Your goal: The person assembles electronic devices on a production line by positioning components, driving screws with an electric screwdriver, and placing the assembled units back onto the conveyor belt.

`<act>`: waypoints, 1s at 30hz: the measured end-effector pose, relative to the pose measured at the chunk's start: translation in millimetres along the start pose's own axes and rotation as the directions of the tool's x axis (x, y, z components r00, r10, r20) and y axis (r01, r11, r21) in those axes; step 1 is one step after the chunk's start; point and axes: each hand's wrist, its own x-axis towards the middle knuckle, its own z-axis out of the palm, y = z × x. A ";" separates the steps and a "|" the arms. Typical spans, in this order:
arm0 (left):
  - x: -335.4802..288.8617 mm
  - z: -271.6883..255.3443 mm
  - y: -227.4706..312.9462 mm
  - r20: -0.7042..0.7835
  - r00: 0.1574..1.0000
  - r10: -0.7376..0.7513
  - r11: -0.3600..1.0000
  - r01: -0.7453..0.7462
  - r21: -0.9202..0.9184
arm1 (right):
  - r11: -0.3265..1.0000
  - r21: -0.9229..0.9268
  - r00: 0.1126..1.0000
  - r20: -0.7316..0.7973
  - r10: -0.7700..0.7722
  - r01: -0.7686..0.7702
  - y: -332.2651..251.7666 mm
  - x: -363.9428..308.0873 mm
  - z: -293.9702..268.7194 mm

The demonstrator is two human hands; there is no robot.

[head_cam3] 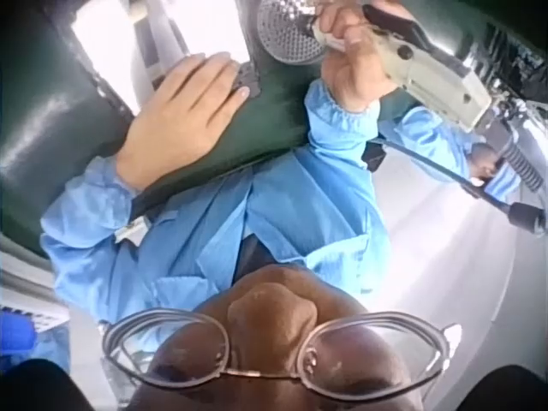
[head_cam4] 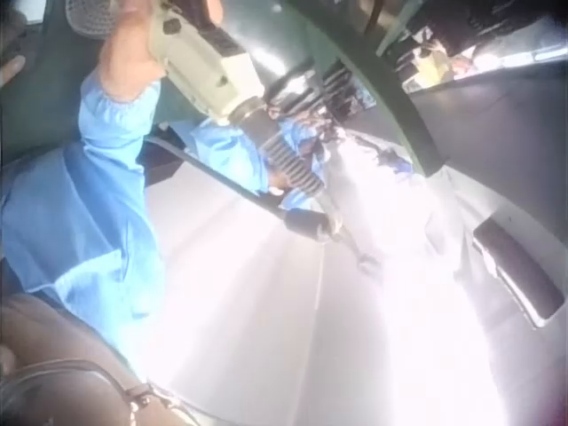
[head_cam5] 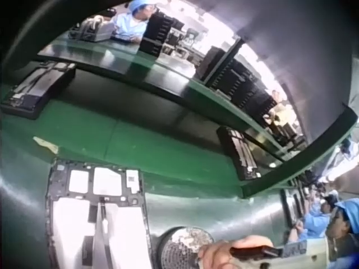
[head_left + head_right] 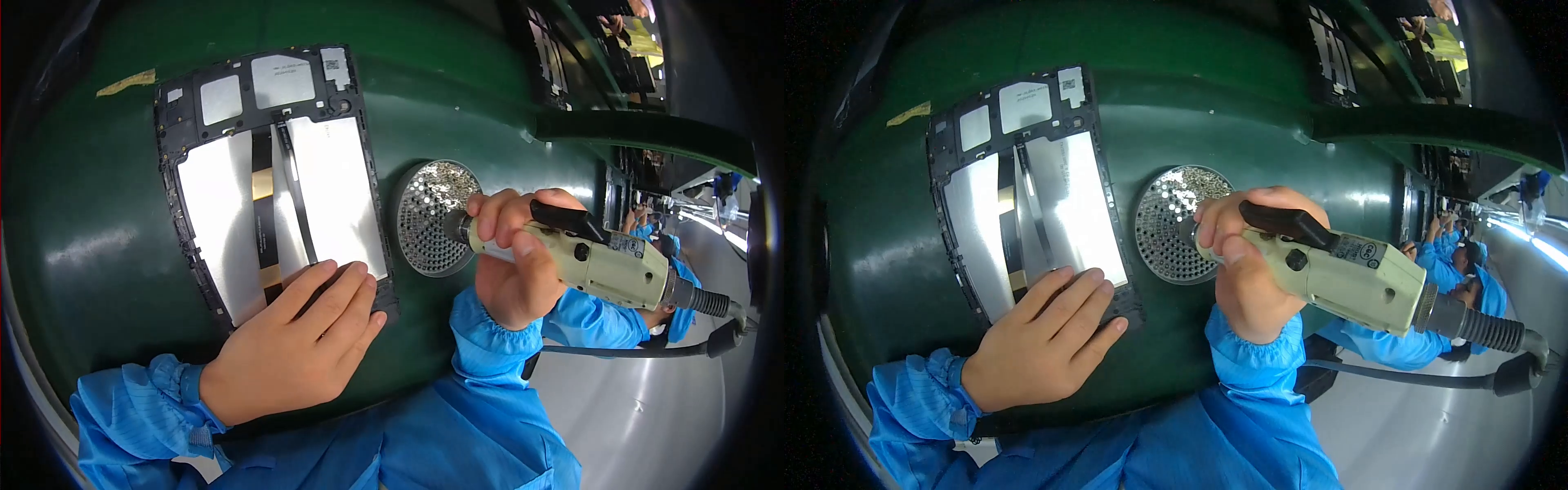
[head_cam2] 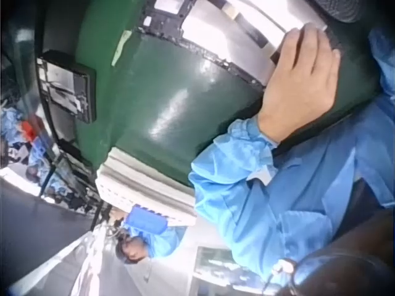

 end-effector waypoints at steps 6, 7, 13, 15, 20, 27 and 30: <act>-0.7 -1.4 -1.9 0.003 1.000 -0.015 1.000 0.015 -0.018 | 0.999 -0.045 1.000 0.016 0.006 -0.006 3.3 0.8 -0.5; -0.6 -1.7 -2.3 0.005 1.000 -0.012 1.000 0.012 -0.017 | 0.999 -0.044 1.000 0.017 0.008 -0.007 3.0 1.2 -0.3; -0.7 -0.6 -1.8 0.005 1.000 -0.012 1.000 0.012 -0.002 | 0.999 -0.014 0.999 -0.002 0.043 -0.043 2.1 1.2 0.0; -0.4 -0.2 -0.8 0.000 1.000 -0.009 1.000 0.009 0.010 | 0.998 -0.057 0.999 0.040 0.028 -0.025 3.1 1.6 -0.9; -1.4 2.4 1.4 -0.021 1.000 -0.012 1.000 0.012 0.009 | 0.999 -0.043 1.000 0.012 -0.020 0.021 3.1 -2.0 -1.8; -4.5 1.6 2.1 -0.021 1.000 -0.009 1.000 0.009 0.010 | 0.991 -0.034 0.982 0.144 -0.120 0.126 -42.4 -19.0 6.7; -4.3 1.3 0.7 -0.008 1.000 -0.001 1.000 0.002 0.020 | 0.997 -0.002 0.973 0.218 -0.080 0.082 -43.5 -38.4 11.5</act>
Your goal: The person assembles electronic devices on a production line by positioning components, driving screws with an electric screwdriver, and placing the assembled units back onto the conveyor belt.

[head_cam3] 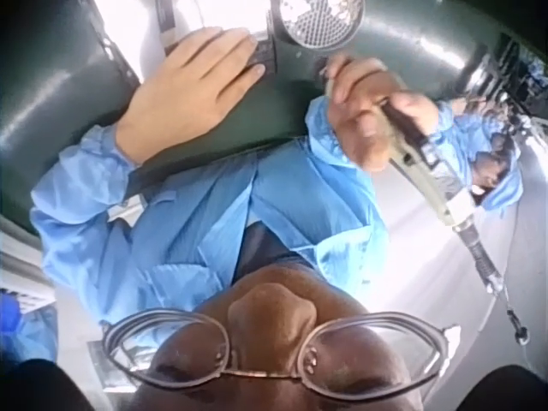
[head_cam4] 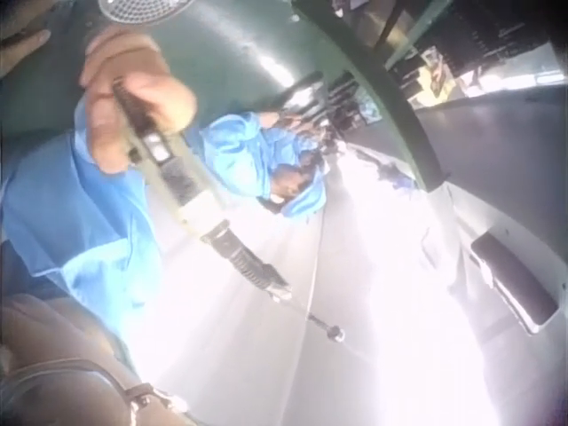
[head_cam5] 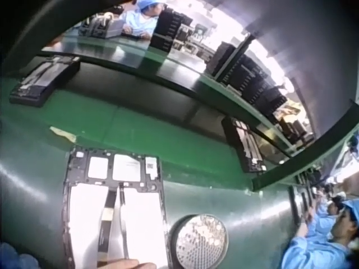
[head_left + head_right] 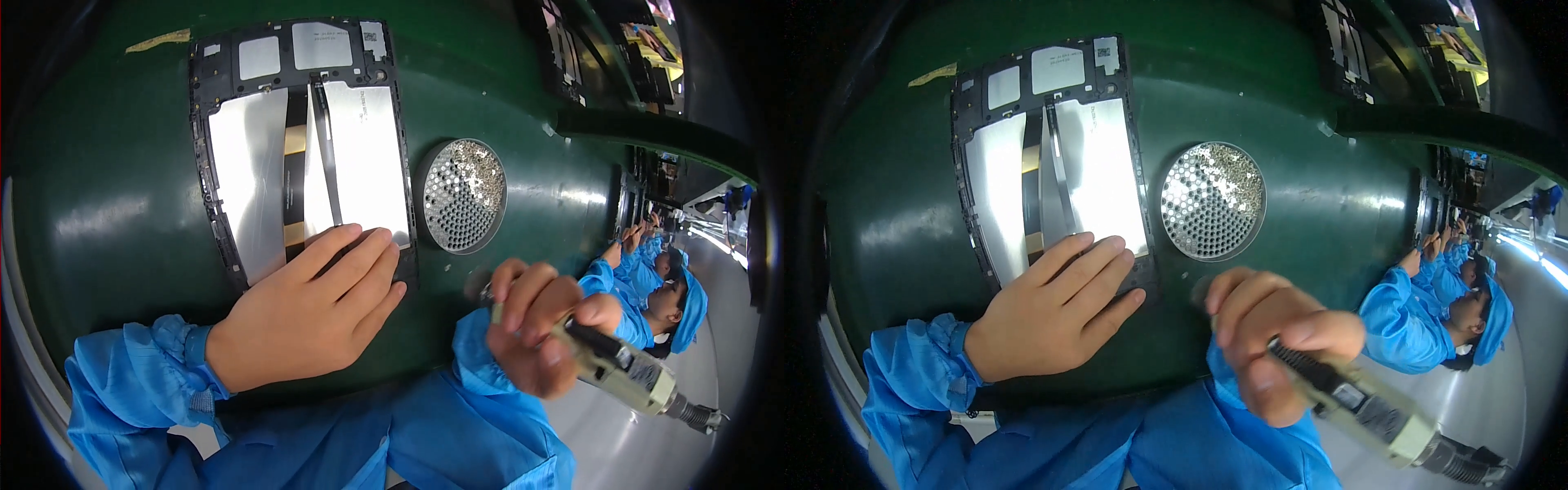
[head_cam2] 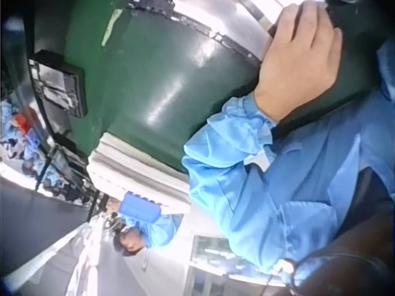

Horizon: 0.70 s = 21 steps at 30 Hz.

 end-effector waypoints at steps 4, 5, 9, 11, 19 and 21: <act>1.2 1.4 0.0 -0.024 1.000 -0.008 1.000 0.008 -0.017 | 0.999 0.020 0.997 0.069 0.026 -0.027 4.0 -8.7 4.3; 1.0 1.9 0.4 -0.035 0.999 -0.008 1.000 0.007 -0.015 | 0.999 0.023 0.997 0.080 0.021 -0.023 4.7 -9.5 5.2; 0.1 3.9 1.1 -0.044 0.999 -0.013 1.000 0.011 -0.027 | 0.999 0.042 0.997 0.072 0.019 -0.022 6.7 -11.2 8.5; 0.7 3.9 1.4 -0.054 0.998 -0.015 0.999 0.013 -0.036 | 0.996 -0.033 0.993 0.074 0.090 -0.087 4.2 -10.9 12.0; -0.5 3.7 1.7 -0.047 0.999 -0.019 0.999 0.017 -0.031 | 0.998 0.003 0.989 0.131 0.065 -0.066 9.8 -9.9 7.8; -0.8 4.3 1.4 -0.043 0.999 -0.019 0.999 0.018 -0.030 | 0.998 0.041 0.986 0.162 0.043 -0.051 11.9 -9.5 6.0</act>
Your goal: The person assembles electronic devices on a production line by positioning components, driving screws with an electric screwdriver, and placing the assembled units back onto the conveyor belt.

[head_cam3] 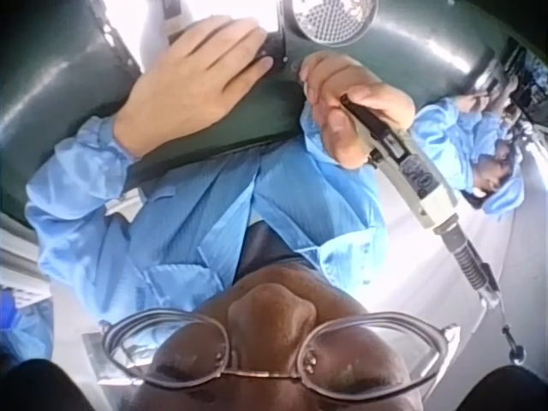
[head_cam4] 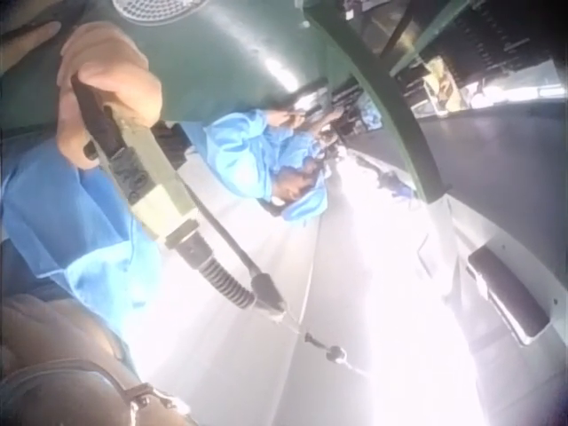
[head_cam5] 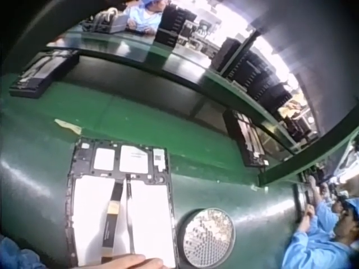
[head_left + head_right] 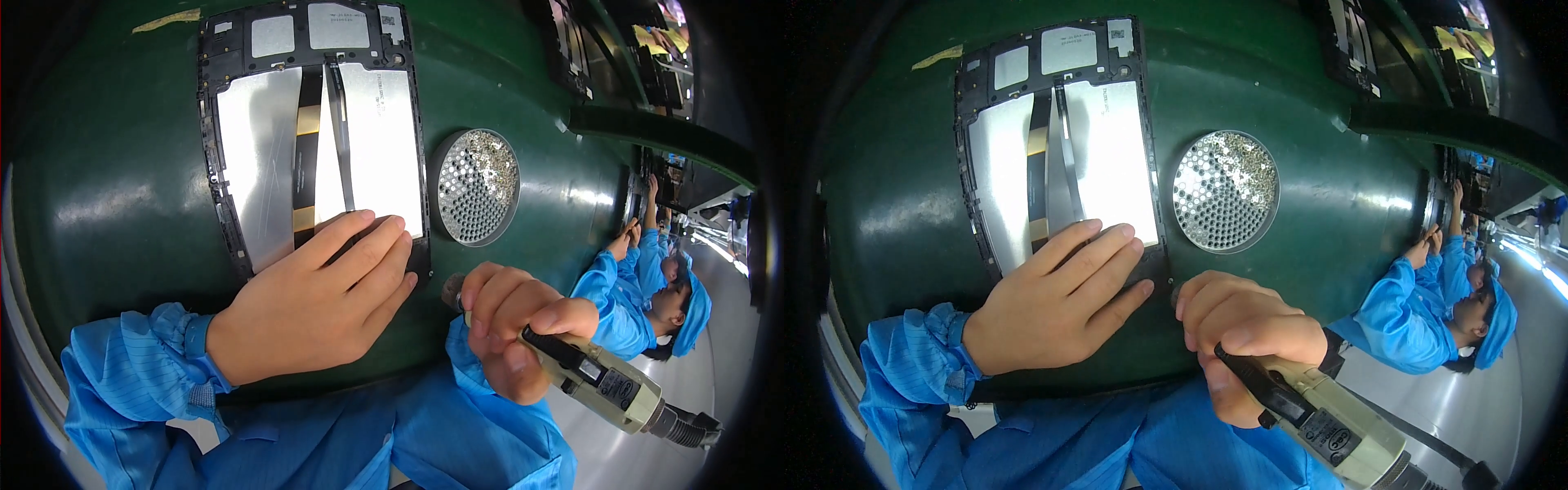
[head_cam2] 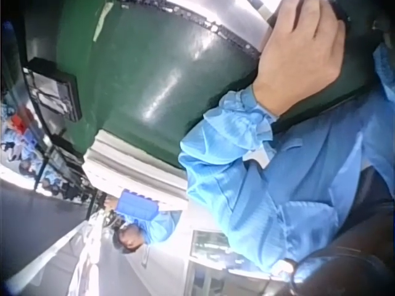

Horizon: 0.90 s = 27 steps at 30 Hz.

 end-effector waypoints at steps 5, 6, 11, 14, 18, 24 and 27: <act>0.1 0.2 0.4 0.005 1.000 -0.025 0.999 0.025 -0.033 | 1.000 0.001 1.000 0.028 0.015 -0.015 1.6 3.0 -0.3; 0.4 0.0 0.6 0.004 1.000 -0.027 0.999 0.027 -0.035 | 1.000 0.001 0.999 0.029 0.018 -0.018 0.5 3.9 0.1; 0.5 -2.9 1.6 0.004 0.999 -0.033 0.999 0.034 -0.039 | 0.997 -0.065 0.998 0.056 -0.029 0.032 -0.2 3.5 4.9; 0.8 2.9 -3.0 0.025 1.000 -0.010 1.000 0.011 -0.022 | 1.000 -0.010 0.999 0.047 -0.010 0.011 3.2 2.1 -10.9; 2.7 -5.1 1.6 0.027 1.000 0.012 1.000 -0.013 0.021 | 0.993 -0.078 0.961 -0.257 -0.105 0.088 5.7 22.9 -17.6; 3.0 -3.7 -1.8 0.022 0.999 0.033 0.999 -0.033 0.024 | 0.998 0.008 0.924 -0.377 -0.062 0.070 34.3 38.6 -27.9; 3.9 -2.9 -0.6 0.004 1.000 0.024 1.000 -0.024 0.007 | 0.997 0.010 0.923 -0.380 -0.067 0.076 37.1 38.7 -27.8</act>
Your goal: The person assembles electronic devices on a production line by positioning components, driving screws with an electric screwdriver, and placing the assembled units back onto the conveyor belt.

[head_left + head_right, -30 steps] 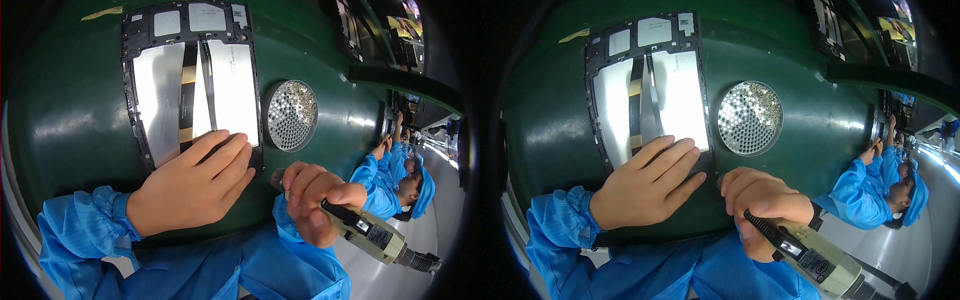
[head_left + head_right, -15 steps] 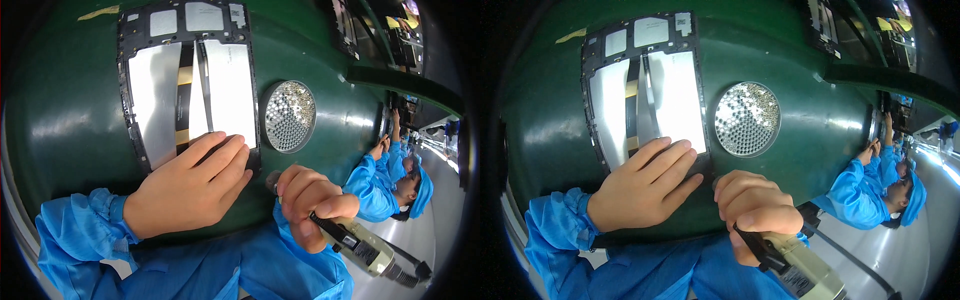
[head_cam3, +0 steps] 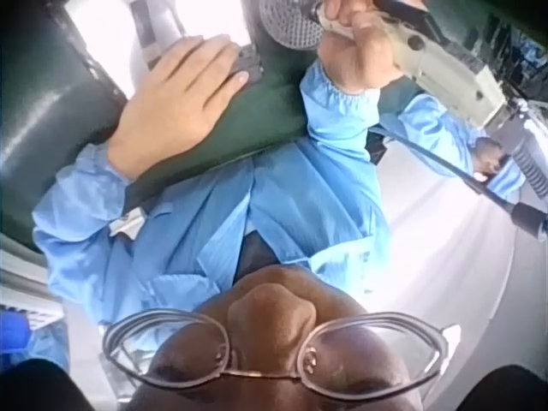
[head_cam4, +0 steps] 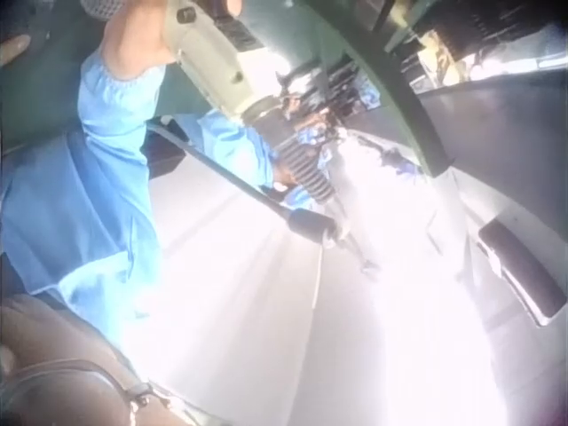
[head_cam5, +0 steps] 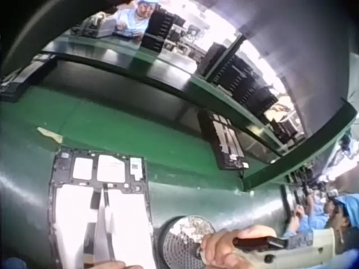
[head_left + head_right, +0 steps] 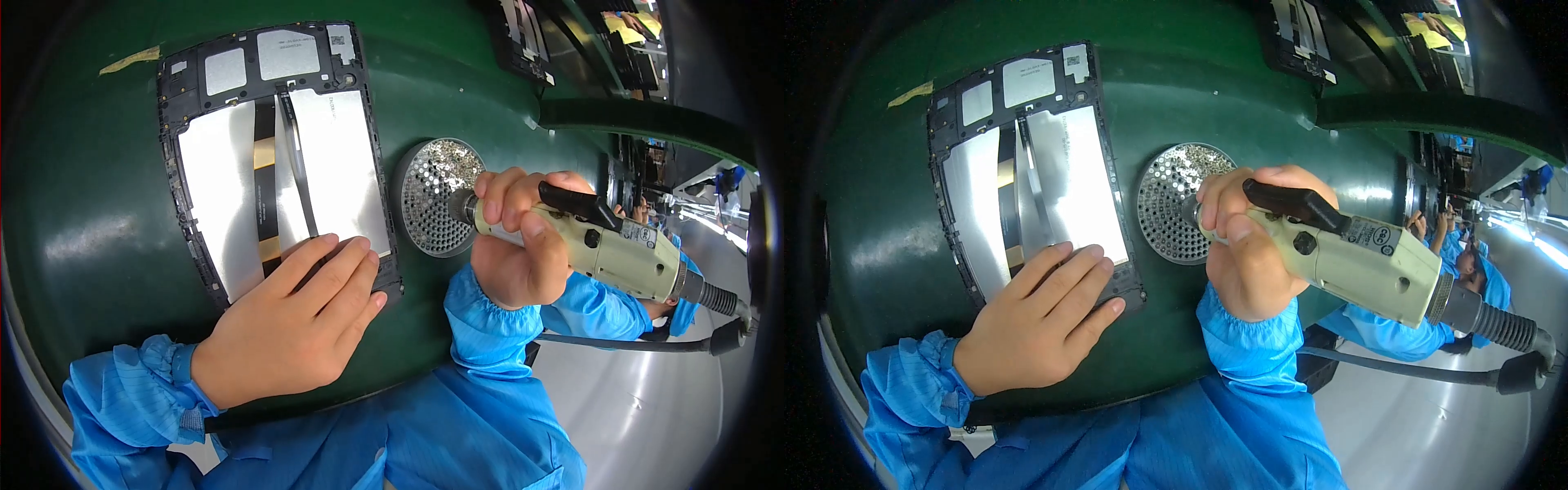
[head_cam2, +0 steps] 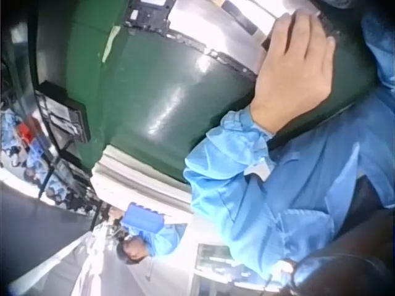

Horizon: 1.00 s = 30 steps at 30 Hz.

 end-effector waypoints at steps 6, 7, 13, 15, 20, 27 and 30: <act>-0.8 0.5 0.2 -0.006 1.000 -0.021 1.000 0.021 -0.004 | 0.999 -0.049 1.000 0.010 0.024 -0.023 1.5 -1.5 4.4; -1.0 0.4 -0.1 -0.005 1.000 -0.024 1.000 0.023 -0.005 | 0.998 -0.055 1.000 0.016 0.016 -0.015 2.1 -1.3 4.0; -1.4 0.3 -2.7 0.008 1.000 -0.009 1.000 0.009 -0.012 | 0.998 -0.055 1.000 0.023 0.011 -0.009 5.2 -0.3 2.9; -1.1 1.4 -2.4 -0.022 0.999 -0.025 1.000 0.025 -0.014 | 0.998 -0.058 0.999 0.041 -0.003 0.005 4.5 0.1 3.1; -1.4 -1.2 -0.9 -0.011 1.000 -0.011 1.000 0.011 -0.019 | 0.996 -0.089 1.000 0.024 -0.009 0.012 3.1 -0.5 3.5; -9.1 -0.2 -1.5 -0.115 0.993 0.019 0.995 -0.030 -0.093 | 0.997 -0.051 0.993 0.107 -0.055 0.060 -29.6 -4.1 6.1; -10.7 2.4 -1.7 -0.140 0.990 0.025 0.994 -0.039 -0.099 | 0.995 -0.064 0.984 0.166 -0.061 0.072 -38.5 -8.0 11.5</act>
